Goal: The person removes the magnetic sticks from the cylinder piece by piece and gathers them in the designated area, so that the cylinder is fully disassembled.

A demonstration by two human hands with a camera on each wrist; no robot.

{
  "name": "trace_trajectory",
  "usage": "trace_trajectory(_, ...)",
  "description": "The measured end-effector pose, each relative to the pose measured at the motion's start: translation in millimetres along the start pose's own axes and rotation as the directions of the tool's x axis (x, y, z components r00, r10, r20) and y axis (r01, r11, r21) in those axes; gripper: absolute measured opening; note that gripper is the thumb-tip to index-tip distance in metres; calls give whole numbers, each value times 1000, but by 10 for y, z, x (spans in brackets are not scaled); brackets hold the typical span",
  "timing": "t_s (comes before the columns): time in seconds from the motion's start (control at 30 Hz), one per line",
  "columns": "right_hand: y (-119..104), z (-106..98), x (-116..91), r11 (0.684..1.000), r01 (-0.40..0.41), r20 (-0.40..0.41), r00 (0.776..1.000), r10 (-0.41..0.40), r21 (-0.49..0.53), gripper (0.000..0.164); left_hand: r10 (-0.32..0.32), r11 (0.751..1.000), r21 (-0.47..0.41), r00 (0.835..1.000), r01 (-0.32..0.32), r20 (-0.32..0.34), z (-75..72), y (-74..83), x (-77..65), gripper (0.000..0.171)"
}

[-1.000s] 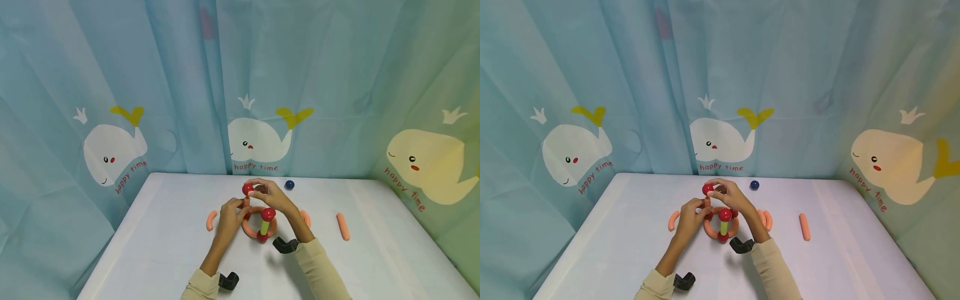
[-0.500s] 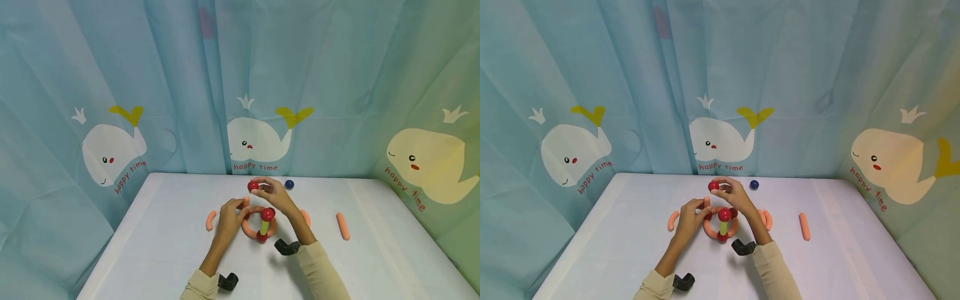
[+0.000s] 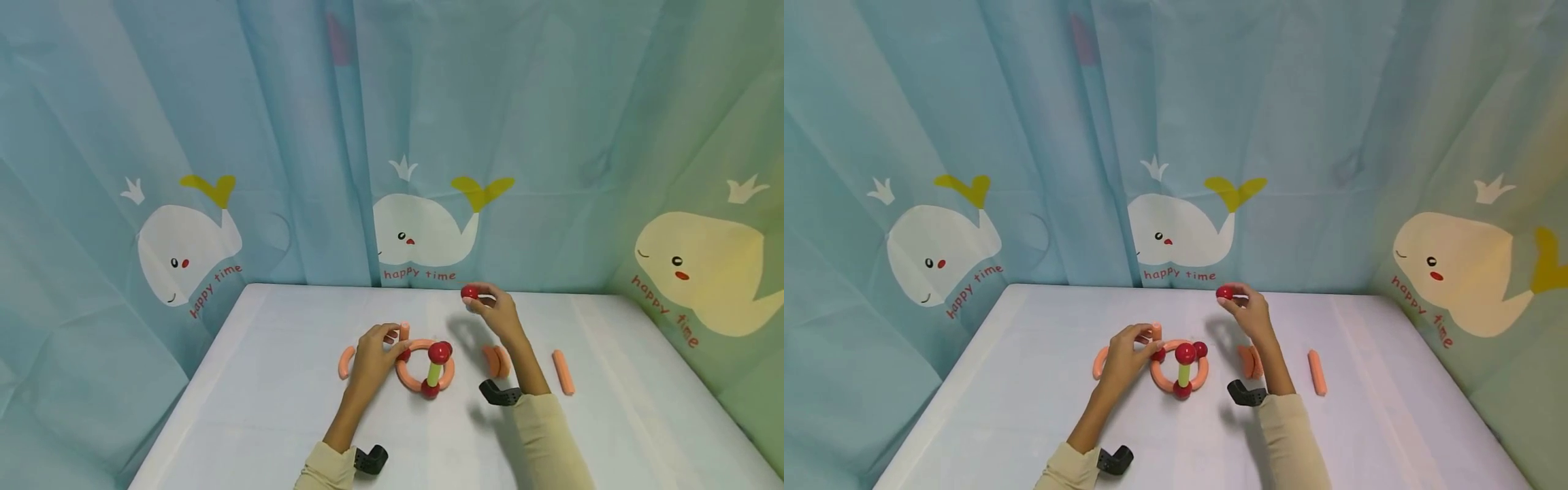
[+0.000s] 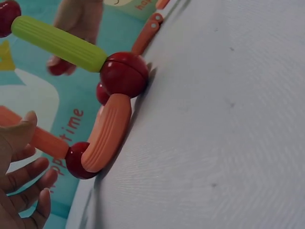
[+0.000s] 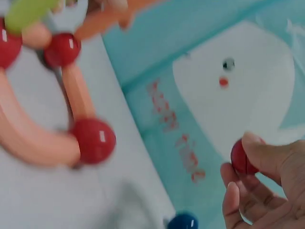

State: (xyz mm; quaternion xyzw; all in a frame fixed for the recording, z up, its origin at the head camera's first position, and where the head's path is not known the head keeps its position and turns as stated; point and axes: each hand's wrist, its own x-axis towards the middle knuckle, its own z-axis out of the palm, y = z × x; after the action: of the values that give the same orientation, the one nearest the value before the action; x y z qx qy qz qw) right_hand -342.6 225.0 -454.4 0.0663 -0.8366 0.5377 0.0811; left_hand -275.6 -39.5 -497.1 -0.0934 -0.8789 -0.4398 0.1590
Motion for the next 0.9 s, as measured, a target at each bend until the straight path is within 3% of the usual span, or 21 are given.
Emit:
trace_trajectory(0.23, 355, -234, 143, 981, -102, -74, 993, 91, -166, 45, 8, 1000, -1, 999, -8, 32, -29, -2, 15, 36)
trace_trajectory(0.53, 540, -279, 296, 911, -130, -55, 992, 117, -392, 43, 2, 1000, -12, 999, -1, 51, -87, -8, 6, 40)
trace_trajectory(0.73, 534, -258, 346, 876, -173, -39, 984, 174, -449, 42, 13, 1000, 3, 998, -13, 65, -93, -15, 16, 41)
trace_trajectory(0.9, 565, -232, 369, 867, -202, -22, 976, 216, -455, 41, 25, 1000, 6, 998, -26, 65, -112, -22, 22, 43)
